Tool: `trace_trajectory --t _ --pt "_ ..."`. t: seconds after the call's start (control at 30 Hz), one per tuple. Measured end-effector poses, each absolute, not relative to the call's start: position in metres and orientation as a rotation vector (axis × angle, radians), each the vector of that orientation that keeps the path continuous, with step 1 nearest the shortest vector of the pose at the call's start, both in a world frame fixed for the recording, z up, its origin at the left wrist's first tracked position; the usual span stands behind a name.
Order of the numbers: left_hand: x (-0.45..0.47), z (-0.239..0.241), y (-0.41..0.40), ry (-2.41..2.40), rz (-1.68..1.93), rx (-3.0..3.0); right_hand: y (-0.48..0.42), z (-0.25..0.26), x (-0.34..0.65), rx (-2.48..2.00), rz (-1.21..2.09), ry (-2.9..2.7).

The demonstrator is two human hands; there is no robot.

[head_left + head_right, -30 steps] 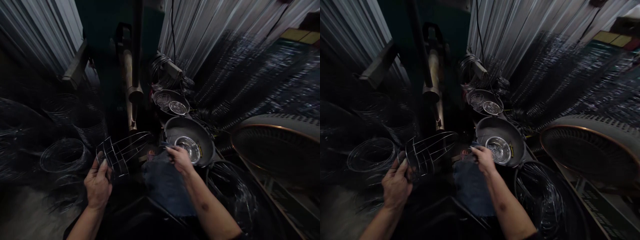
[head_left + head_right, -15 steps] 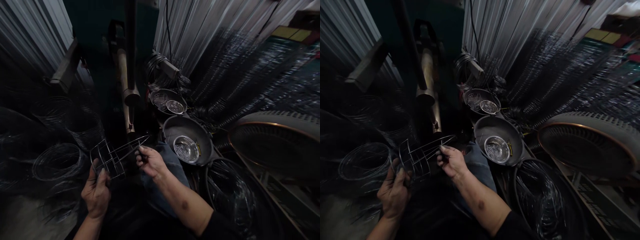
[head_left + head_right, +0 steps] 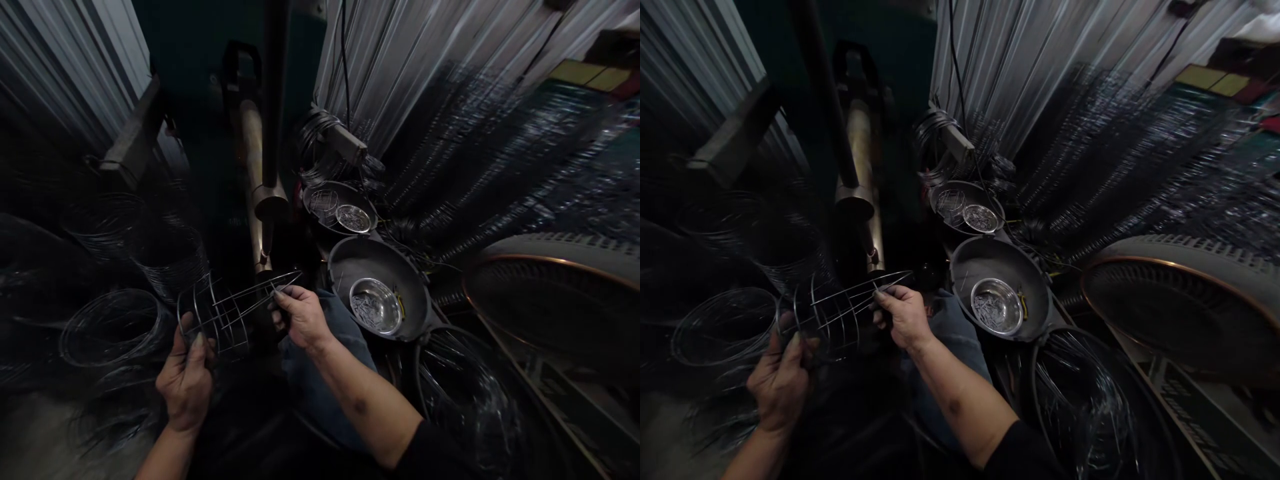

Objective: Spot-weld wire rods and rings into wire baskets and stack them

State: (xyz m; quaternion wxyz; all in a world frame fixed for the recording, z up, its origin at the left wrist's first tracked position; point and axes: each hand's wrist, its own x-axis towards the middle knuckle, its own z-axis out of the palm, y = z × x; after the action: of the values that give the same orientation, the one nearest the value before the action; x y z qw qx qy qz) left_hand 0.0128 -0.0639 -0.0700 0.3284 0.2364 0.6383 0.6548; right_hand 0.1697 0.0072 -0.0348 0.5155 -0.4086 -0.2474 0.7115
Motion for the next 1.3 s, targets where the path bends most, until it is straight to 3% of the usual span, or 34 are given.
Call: trace_trajectory --t 0.9,0.97,1.13,1.3 --pt "0.012 -0.04 -0.029 1.586 1.719 0.541 0.042 -0.015 0.157 -1.0 1.644 -0.642" --pt "0.011 -0.039 -0.028 1.541 1.732 0.497 0.043 -0.016 0.167 -1.135 1.503 -0.874" --pt "0.009 -0.036 -0.024 1.466 1.744 0.47 0.052 -0.014 0.197 -1.294 0.541 -1.433" --pt "0.005 -0.033 -0.016 1.443 1.784 0.468 0.071 -0.018 0.196 -1.207 0.361 -1.686"
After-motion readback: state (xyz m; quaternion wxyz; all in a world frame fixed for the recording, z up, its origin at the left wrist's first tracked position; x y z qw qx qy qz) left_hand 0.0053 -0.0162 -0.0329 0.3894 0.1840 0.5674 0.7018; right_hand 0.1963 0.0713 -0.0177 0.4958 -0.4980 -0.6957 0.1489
